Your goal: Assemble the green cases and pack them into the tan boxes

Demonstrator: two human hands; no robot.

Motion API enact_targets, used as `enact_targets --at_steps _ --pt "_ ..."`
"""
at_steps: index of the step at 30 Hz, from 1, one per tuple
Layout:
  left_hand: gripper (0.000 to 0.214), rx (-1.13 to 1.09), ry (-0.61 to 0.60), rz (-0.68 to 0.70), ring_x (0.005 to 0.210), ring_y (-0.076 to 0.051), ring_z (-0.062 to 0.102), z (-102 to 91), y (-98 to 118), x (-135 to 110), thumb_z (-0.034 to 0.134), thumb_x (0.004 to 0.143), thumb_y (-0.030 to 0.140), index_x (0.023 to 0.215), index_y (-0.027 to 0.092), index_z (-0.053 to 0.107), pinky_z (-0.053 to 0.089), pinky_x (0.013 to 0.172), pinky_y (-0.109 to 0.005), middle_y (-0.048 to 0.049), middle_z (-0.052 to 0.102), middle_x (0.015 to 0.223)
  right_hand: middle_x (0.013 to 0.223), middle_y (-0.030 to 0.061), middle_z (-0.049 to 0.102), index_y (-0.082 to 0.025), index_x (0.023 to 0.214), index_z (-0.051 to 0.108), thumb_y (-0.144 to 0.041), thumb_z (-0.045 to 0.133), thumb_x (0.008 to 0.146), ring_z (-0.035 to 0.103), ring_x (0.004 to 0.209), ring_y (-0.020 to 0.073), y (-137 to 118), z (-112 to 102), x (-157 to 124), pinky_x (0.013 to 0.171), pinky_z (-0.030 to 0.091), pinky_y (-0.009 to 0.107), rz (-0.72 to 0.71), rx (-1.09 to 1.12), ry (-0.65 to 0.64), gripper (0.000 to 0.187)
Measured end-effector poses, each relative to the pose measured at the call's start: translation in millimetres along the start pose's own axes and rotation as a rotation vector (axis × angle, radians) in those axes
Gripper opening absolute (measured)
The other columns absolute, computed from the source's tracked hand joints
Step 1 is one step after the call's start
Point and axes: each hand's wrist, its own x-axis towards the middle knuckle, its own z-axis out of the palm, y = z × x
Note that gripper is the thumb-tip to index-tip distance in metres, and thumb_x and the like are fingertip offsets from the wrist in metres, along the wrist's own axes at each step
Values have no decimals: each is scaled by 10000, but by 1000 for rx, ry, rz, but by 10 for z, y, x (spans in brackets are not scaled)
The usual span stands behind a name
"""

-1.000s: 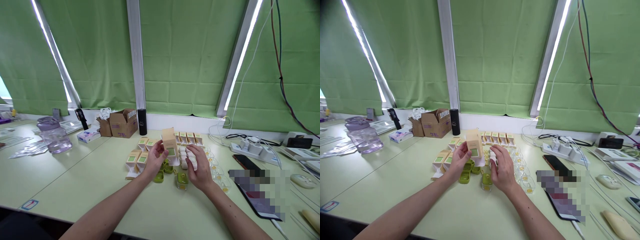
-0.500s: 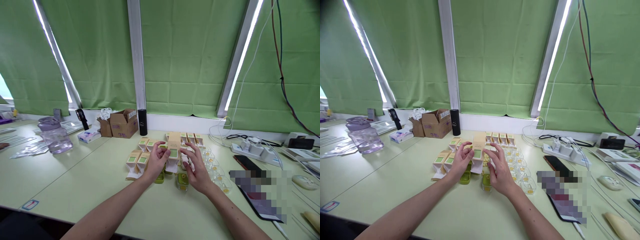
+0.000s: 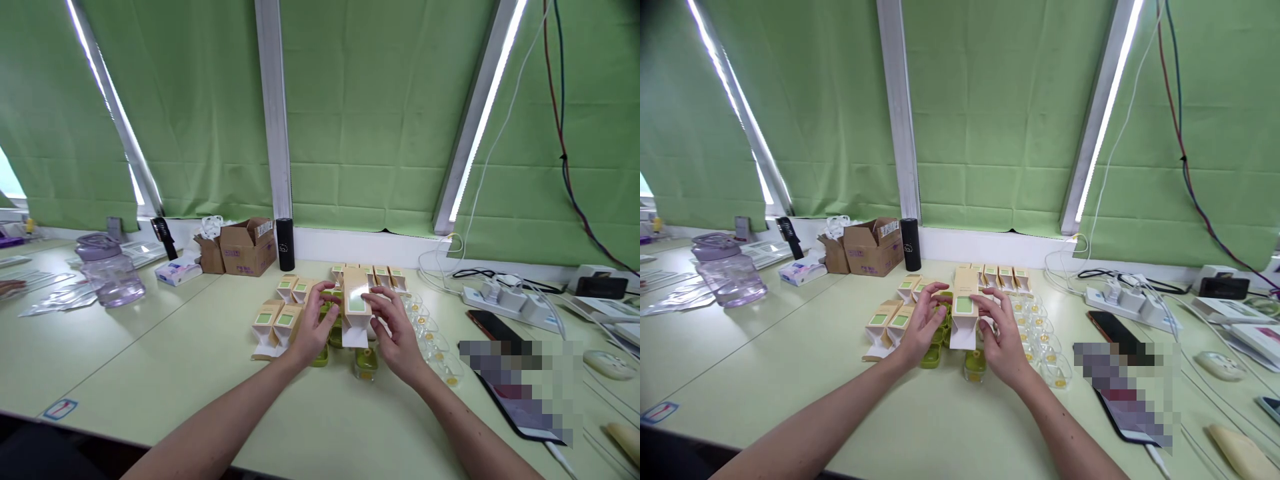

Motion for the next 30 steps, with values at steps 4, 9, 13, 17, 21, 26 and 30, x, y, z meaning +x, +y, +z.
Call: enact_targets --at_steps 4,9,13,17,21,26,30 --pt "447 91 -59 175 1271 -278 614 -12 23 -18 645 981 371 1398 279 515 537 1078 -477 -151 485 1502 1462 115 440 -345 1406 623 -277 507 1059 656 1129 228 -4 -1 9 973 616 414 46 55 20 373" --pt "380 147 -91 207 1445 -324 487 7 44 -21 691 951 265 1327 271 631 513 1127 -480 -141 439 1539 1451 112 435 -360 1416 622 -330 521 1062 654 1054 212 -31 8 3 866 627 378 83 79 -10 369" --pt "398 117 -70 196 1433 -315 500 18 18 -17 716 939 233 1328 289 655 518 1126 -457 -121 449 1525 1450 114 440 -352 1415 628 -354 531 1056 636 993 199 -38 2 0 826 620 371 94 78 -24 371" --pt "360 91 -26 167 1341 -290 577 32 -12 -7 714 947 230 1302 286 685 550 1086 -438 -116 477 1486 1473 106 426 -364 1429 615 -317 548 1040 640 1009 198 -31 4 -2 893 609 398 100 100 -46 397" --pt "332 74 -4 160 1322 -285 592 45 -22 1 701 960 239 1291 271 703 562 1071 -428 -123 496 1454 1490 98 407 -370 1437 601 -278 567 1021 649 1033 197 -30 15 -7 944 603 415 104 133 -57 427" --pt "306 69 1 153 1271 -266 626 47 -40 -2 684 975 246 1279 262 711 562 1053 -405 -118 512 1412 1500 97 389 -376 1451 588 -254 600 995 661 1032 197 -16 19 -14 939 613 419 104 147 -72 472" --pt "299 73 10 149 1240 -255 640 51 -60 -7 688 974 256 1273 260 713 565 1032 -386 -113 513 1389 1484 96 398 -378 1447 590 -246 609 989 663 1037 200 -7 26 -13 929 617 414 105 158 -67 477"
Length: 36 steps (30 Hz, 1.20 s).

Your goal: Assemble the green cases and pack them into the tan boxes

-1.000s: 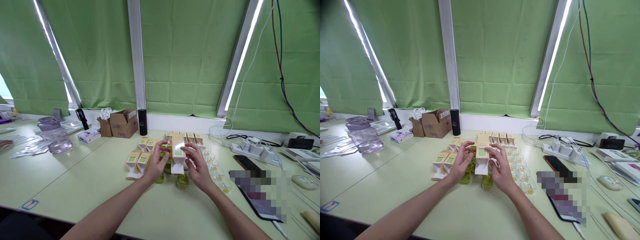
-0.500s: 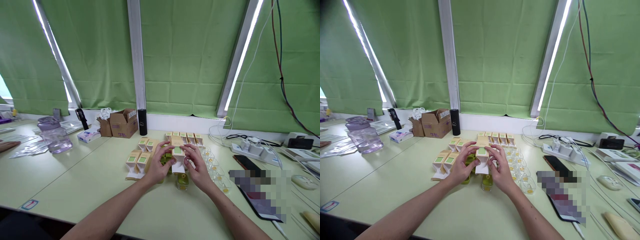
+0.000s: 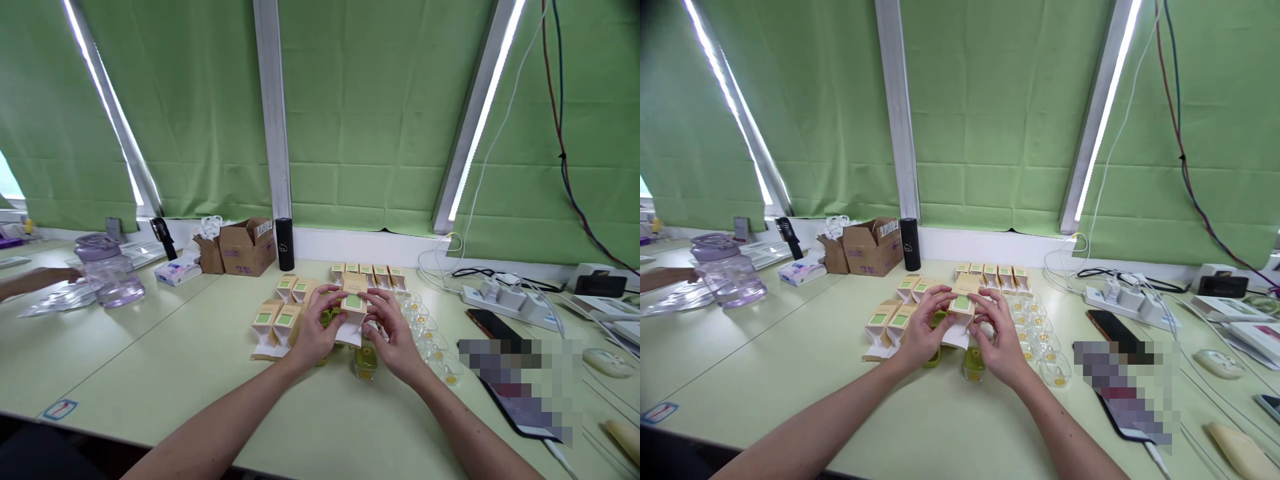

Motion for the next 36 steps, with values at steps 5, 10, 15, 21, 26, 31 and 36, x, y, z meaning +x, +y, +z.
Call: enact_targets --at_steps 5,10,15,21,26,31,36 --pt "292 -2 1 -7 1223 -249 645 11 -8 -3 692 969 252 1260 254 713 570 1021 -388 -113 505 1383 1467 100 419 -370 1439 597 -274 620 992 668 1016 200 -10 10 5 918 624 419 6 14 12 457" --pt "298 9 -5 3 1227 -252 641 18 5 -6 700 961 239 1259 255 709 567 1034 -405 -114 506 1372 1460 99 432 -367 1418 616 -308 624 1000 668 971 186 -19 24 1 908 625 417 27 9 37 422" --pt "296 46 -5 22 1279 -270 605 27 21 -14 697 961 245 1257 258 710 559 1056 -423 -118 515 1362 1447 107 453 -352 1385 642 -327 628 1001 667 991 200 -11 45 -6 901 626 424 38 -1 75 386" --pt "347 72 -40 13 1272 -273 605 25 47 -29 704 962 295 1307 266 681 557 1069 -439 -124 499 1399 1421 98 476 -346 1346 668 -323 632 995 662 972 184 31 54 5 888 617 400 51 -14 115 353" --pt "502 71 -147 58 1430 -340 470 -26 48 -39 621 1003 476 1468 289 590 468 1171 -505 -146 447 1497 1422 97 489 -330 1335 674 -341 639 991 670 917 164 54 46 21 860 620 387 81 20 140 347" --pt "836 51 -278 35 1535 -405 319 -67 -2 -48 684 887 689 1606 348 427 331 1254 -599 -136 304 1615 1438 102 483 -322 1341 667 -351 659 985 672 882 152 48 34 33 833 626 377 97 69 170 357" --pt "925 55 -296 0 1568 -396 253 -47 19 -61 775 848 617 1633 366 355 271 1278 -603 -128 274 1632 1428 98 482 -324 1345 664 -353 651 990 673 938 170 79 34 24 874 617 393 90 34 170 356"
